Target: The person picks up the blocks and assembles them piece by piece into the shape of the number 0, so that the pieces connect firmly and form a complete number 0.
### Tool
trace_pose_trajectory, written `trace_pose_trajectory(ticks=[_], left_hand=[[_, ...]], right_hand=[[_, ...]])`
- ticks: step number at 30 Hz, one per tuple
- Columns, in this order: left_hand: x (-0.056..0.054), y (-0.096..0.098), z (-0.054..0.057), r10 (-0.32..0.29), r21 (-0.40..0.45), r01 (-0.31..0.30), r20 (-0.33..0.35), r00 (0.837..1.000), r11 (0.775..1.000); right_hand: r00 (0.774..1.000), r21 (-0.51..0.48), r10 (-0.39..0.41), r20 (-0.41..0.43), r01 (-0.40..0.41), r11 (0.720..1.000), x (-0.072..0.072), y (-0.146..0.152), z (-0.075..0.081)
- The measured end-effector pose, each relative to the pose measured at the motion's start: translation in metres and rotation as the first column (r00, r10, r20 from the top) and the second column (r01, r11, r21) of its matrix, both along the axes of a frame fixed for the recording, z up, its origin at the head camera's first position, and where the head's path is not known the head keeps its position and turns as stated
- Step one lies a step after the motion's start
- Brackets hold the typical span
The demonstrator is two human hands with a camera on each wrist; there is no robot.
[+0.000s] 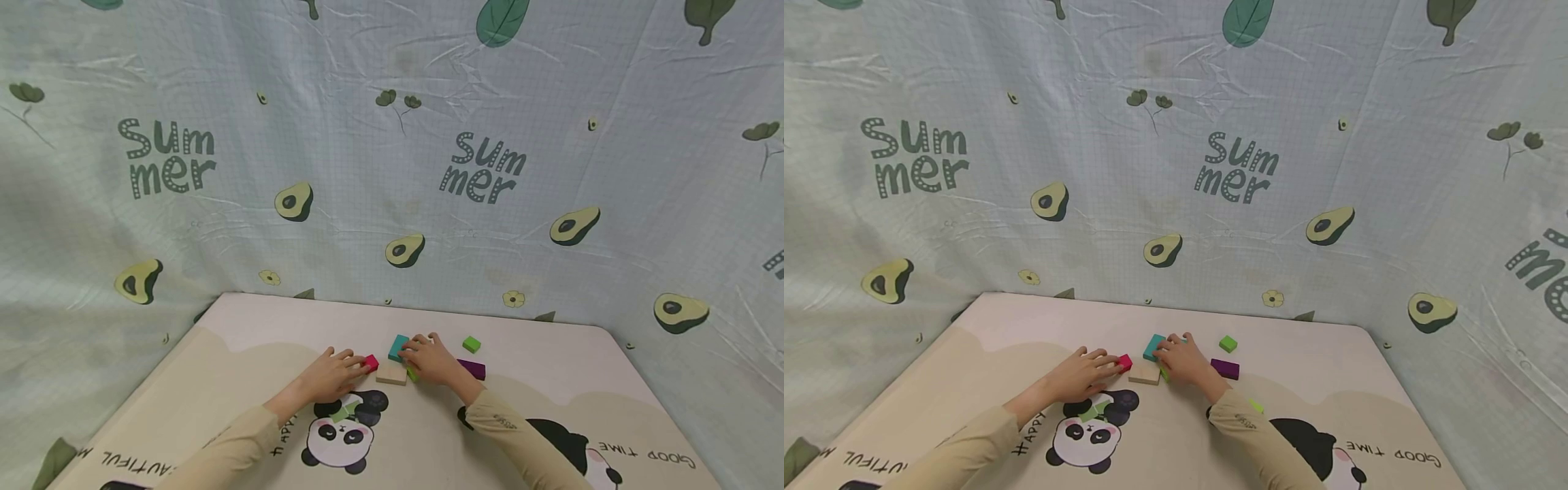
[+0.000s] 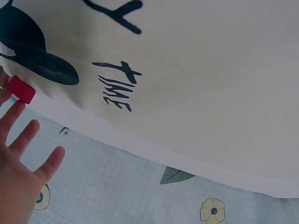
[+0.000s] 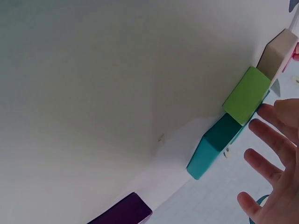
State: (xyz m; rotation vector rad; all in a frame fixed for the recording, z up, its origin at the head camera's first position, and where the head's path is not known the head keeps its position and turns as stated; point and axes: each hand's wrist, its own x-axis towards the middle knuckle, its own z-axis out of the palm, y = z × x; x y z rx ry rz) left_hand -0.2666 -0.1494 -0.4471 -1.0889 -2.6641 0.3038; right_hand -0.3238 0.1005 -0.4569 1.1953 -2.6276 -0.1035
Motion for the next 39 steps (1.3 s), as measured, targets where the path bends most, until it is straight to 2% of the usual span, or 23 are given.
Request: trace_pose_trajectory(ticks=[7,17,25,33,39], left_hand=[[-0.001,-0.001,0.000,0.004,-0.004,-0.004,0.005,1.000,1.000],[-0.005,-0.002,-0.001,0.006,0.008,-0.006,0.032,0.999,1.000],[-0.002,-0.001,0.000,0.020,-0.001,-0.020,0.049,0.999,1.000],[-0.005,-0.001,-0.001,-0.003,0.002,0.003,0.028,1.000,1.000],[-0.006,-0.002,-0.002,-0.002,-0.002,0.002,0.035,0.999,1.000]], right_hand=[[0.999,0.017,-0.017,0.028,0.016,1.000,0.002,-0.002,-0.001],[0.991,0.017,-0.063,0.120,0.061,0.998,0.000,-0.008,0.004],[0.987,0.034,-0.069,0.146,0.065,0.997,-0.001,-0.018,0.004],[0.984,0.077,-0.089,0.154,0.078,0.994,-0.003,-0.027,0.005],[0.984,0.112,-0.076,0.163,0.058,0.992,-0.007,-0.032,0.004]])
